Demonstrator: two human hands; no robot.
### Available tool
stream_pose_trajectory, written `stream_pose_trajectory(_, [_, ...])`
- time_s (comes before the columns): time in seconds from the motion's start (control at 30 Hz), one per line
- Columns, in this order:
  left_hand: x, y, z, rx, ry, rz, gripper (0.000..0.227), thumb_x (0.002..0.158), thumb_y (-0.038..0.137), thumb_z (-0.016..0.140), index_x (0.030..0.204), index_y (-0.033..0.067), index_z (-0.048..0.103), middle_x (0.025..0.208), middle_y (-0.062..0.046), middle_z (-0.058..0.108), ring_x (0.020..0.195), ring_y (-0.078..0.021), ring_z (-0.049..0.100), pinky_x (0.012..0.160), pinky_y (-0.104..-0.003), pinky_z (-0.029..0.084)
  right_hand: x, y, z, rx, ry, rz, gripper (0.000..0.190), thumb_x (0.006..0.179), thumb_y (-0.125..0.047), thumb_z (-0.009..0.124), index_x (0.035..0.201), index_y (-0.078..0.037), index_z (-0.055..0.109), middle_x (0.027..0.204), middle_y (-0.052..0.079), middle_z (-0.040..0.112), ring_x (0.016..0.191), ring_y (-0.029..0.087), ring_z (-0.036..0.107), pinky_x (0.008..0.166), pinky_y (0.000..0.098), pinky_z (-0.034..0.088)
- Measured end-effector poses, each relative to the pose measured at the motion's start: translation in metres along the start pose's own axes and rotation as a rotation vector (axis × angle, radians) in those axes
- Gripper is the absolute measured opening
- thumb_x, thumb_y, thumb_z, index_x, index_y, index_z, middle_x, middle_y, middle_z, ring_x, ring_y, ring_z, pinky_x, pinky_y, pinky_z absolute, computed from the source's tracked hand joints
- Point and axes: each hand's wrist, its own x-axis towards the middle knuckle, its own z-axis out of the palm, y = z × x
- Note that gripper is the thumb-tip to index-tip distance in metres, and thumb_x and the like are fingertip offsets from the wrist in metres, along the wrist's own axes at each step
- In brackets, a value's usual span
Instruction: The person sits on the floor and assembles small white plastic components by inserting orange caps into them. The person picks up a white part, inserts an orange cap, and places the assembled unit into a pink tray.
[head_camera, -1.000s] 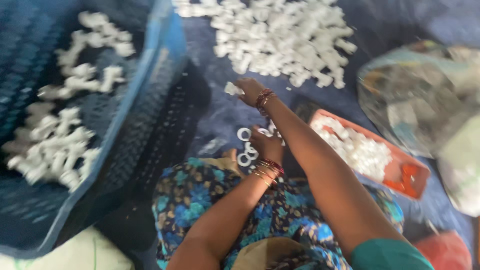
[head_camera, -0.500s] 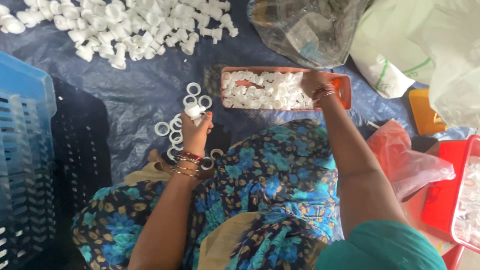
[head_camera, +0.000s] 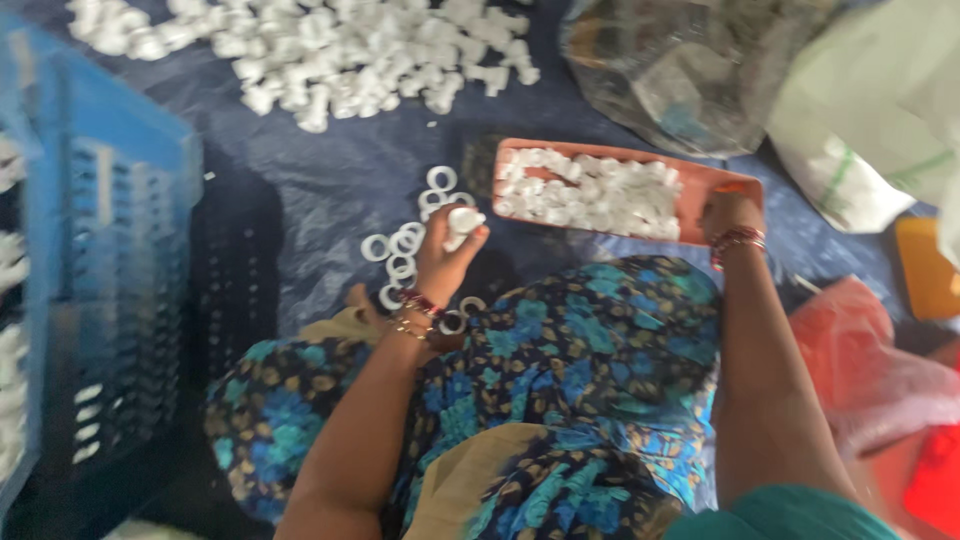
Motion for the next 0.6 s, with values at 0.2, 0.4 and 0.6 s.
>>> stream_pose_trajectory(0.2, [0.003,0.006,0.004,-0.233,-0.039,-0.017,0.043,0.096,0.024,0.074,0.129,0.0091,0.052,0.116,-0.001,0.065,0.107,-0.0119,0.067,0.091,-0.030,0.057,0.004,-0.032,-0.035,-0.064,0.107,0.096,0.032,0.093,-0.036,0.071,0.108,-0.008,0.080,0.114,0.018,0.074,0.102,0.034,0.072,0.082,0.0458,0.059])
stream_pose_trajectory(0.4, [0.004,0.015,0.002,-0.248,-0.177,0.049,0.044,0.100,0.021,0.071,0.140,0.0082,0.055,0.124,-0.005,0.064,0.112,-0.0143,0.065,0.098,-0.030,0.054,-0.068,-0.131,-0.131,0.990,0.234,-0.319,0.026,0.088,-0.017,0.081,0.108,-0.003,0.075,0.098,0.012,0.077,0.085,0.017,0.074,0.080,0.0299,0.059])
stream_pose_trajectory(0.6, [0.003,0.022,0.000,-0.154,-0.179,0.126,0.048,0.101,0.011,0.070,0.146,0.0066,0.053,0.134,-0.006,0.064,0.123,-0.0168,0.063,0.105,-0.032,0.052,-0.171,-0.280,-0.172,1.073,0.528,-0.761,0.015,0.084,0.001,0.079,0.098,-0.004,0.077,0.096,0.009,0.075,0.086,0.018,0.073,0.076,0.0304,0.058])
